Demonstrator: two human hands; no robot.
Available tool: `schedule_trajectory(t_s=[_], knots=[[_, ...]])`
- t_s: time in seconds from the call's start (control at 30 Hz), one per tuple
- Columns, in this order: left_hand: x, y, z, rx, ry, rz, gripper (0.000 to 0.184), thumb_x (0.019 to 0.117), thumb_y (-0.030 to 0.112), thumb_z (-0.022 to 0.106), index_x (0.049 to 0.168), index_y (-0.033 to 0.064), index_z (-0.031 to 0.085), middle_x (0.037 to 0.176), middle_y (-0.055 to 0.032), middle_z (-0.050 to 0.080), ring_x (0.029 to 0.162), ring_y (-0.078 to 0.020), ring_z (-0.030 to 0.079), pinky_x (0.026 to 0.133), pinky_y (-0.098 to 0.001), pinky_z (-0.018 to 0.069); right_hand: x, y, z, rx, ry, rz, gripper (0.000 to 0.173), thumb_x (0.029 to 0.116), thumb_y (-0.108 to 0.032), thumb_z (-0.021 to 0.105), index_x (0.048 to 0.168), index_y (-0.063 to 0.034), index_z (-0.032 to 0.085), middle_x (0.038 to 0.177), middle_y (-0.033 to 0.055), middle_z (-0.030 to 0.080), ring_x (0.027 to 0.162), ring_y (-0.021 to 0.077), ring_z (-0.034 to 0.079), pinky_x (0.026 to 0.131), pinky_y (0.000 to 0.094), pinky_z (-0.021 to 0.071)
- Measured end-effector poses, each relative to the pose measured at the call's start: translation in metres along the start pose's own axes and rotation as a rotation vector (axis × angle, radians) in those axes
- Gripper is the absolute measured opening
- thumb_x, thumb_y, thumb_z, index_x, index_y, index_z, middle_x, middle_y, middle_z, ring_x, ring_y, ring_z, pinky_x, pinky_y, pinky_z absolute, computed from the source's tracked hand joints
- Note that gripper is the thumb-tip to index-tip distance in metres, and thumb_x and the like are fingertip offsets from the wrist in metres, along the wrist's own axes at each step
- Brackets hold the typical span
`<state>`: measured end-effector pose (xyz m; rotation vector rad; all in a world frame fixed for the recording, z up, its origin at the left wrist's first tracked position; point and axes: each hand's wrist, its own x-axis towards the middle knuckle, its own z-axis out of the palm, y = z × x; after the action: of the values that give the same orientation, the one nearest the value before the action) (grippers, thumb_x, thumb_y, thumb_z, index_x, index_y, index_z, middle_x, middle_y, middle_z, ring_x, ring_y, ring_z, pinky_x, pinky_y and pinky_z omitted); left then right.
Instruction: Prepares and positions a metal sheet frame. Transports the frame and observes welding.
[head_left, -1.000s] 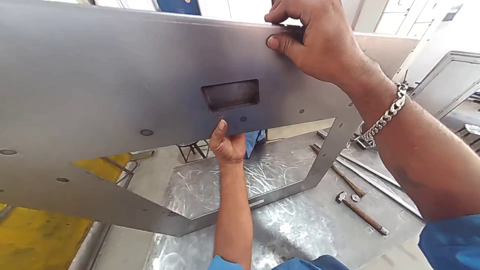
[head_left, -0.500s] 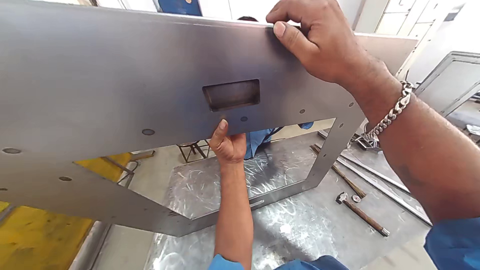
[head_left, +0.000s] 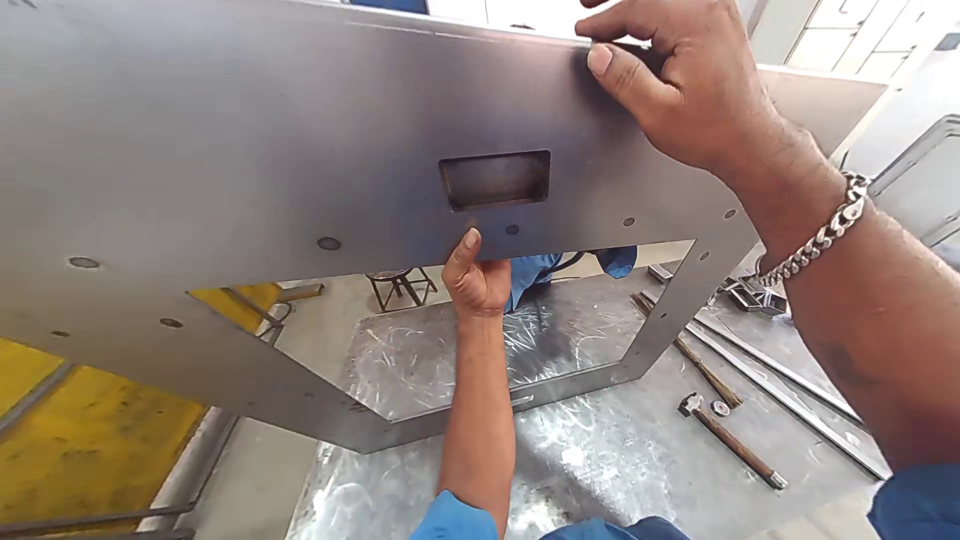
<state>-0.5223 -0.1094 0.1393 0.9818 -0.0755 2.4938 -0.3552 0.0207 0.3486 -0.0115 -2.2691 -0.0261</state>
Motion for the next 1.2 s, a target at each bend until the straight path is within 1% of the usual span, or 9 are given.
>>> schedule_trajectory(t_s=[0.13, 0.27, 0.47, 0.6, 0.77, 0.93, 1.0, 1.13, 1.2], knots=[[-0.0007, 0.0001, 0.0009, 0.023, 0.01, 0.006, 0.032, 0.0833, 0.013, 0.08, 0.113, 0.0064, 0.069, 0.111, -0.0123, 0.072, 0.107, -0.0252, 0.07, 0.098, -0.0497, 0.0565, -0.0005, -0.0003, 0.0003, 0.017, 0.018, -0.023, 0.041, 0.1083, -0.04, 0.045, 0.127, -0.0159, 0.073, 0.131, 0.003, 0.069, 0.12, 0.0071, 0.062, 0.104, 0.0298, 0.0467], [-0.0022, -0.0002, 0.003, 0.017, 0.036, 0.011, 0.032, 0.0817, 0.013, 0.081, 0.111, 0.0075, 0.069, 0.11, -0.0114, 0.073, 0.106, -0.0247, 0.07, 0.097, -0.049, 0.0572, -0.0007, 0.0002, -0.0014, 0.025, 0.017, -0.065, 0.042, 0.1083, -0.039, 0.046, 0.127, -0.0127, 0.072, 0.139, 0.0091, 0.064, 0.127, 0.013, 0.06, 0.109, 0.0327, 0.0452], [-0.004, -0.0008, 0.0048, -0.003, 0.075, 0.022, 0.034, 0.0812, 0.012, 0.082, 0.113, 0.0093, 0.069, 0.111, -0.0108, 0.072, 0.106, -0.0244, 0.07, 0.096, -0.0494, 0.0573, -0.0004, 0.0041, -0.0023, 0.031, 0.013, -0.127, 0.042, 0.1081, -0.038, 0.047, 0.13, -0.0107, 0.07, 0.147, 0.0121, 0.058, 0.138, 0.0178, 0.052, 0.115, 0.0352, 0.041], [-0.0051, -0.0006, 0.0046, -0.028, 0.073, 0.016, 0.032, 0.0824, 0.011, 0.082, 0.112, 0.0089, 0.069, 0.111, -0.0105, 0.072, 0.105, -0.0235, 0.071, 0.096, -0.048, 0.0577, 0.0, 0.0029, -0.002, 0.046, 0.01, -0.147, 0.041, 0.1078, -0.036, 0.049, 0.13, -0.0081, 0.069, 0.149, 0.0146, 0.055, 0.141, 0.0189, 0.049, 0.117, 0.0335, 0.0407], [-0.0054, -0.001, 0.005, -0.042, 0.064, 0.017, 0.031, 0.0835, 0.011, 0.081, 0.112, 0.0085, 0.069, 0.111, -0.011, 0.072, 0.106, -0.0242, 0.07, 0.097, -0.0485, 0.0572, -0.0016, 0.0025, -0.0026, 0.03, 0.017, -0.138, 0.041, 0.1074, -0.038, 0.05, 0.13, -0.0091, 0.07, 0.149, 0.0136, 0.056, 0.14, 0.0184, 0.05, 0.116, 0.0339, 0.0414], [-0.0047, -0.0001, 0.0047, 0.001, 0.054, 0.019, 0.032, 0.0845, 0.012, 0.08, 0.114, 0.0084, 0.067, 0.112, -0.0112, 0.071, 0.107, -0.0245, 0.07, 0.098, -0.0498, 0.0565, -0.0011, 0.0053, 0.0007, 0.058, 0.043, -0.13, 0.042, 0.1062, -0.041, 0.052, 0.127, -0.0099, 0.072, 0.143, 0.0131, 0.059, 0.133, 0.017, 0.055, 0.111, 0.0326, 0.0446], [-0.0044, -0.0005, 0.0046, 0.013, 0.042, 0.033, 0.032, 0.0853, 0.011, 0.079, 0.115, 0.0087, 0.066, 0.113, -0.0108, 0.071, 0.108, -0.0242, 0.069, 0.098, -0.0495, 0.0559, -0.0009, 0.0066, 0.0011, 0.057, 0.038, -0.112, 0.042, 0.1057, -0.043, 0.053, 0.127, -0.0113, 0.072, 0.142, 0.0134, 0.06, 0.131, 0.0177, 0.056, 0.11, 0.0344, 0.0456], [-0.005, 0.0, 0.0091, 0.036, 0.12, 0.031, 0.03, 0.0829, 0.009, 0.078, 0.11, 0.0121, 0.066, 0.107, -0.0078, 0.071, 0.102, -0.0216, 0.07, 0.093, -0.0473, 0.0584, -0.0013, 0.0058, 0.0034, 0.039, 0.05, -0.081, 0.043, 0.1056, -0.044, 0.052, 0.127, -0.0125, 0.072, 0.138, 0.0127, 0.063, 0.126, 0.0154, 0.059, 0.107, 0.0331, 0.0469], [-0.0058, 0.0001, 0.0086, 0.051, 0.113, 0.03, 0.029, 0.0845, 0.01, 0.076, 0.112, 0.012, 0.066, 0.108, -0.0082, 0.072, 0.103, -0.0218, 0.071, 0.093, -0.0473, 0.0587, -0.0015, 0.0045, 0.0037, 0.04, 0.05, -0.089, 0.042, 0.1062, -0.042, 0.051, 0.127, -0.0123, 0.072, 0.134, 0.012, 0.065, 0.123, 0.0132, 0.06, 0.105, 0.0315, 0.0465]])
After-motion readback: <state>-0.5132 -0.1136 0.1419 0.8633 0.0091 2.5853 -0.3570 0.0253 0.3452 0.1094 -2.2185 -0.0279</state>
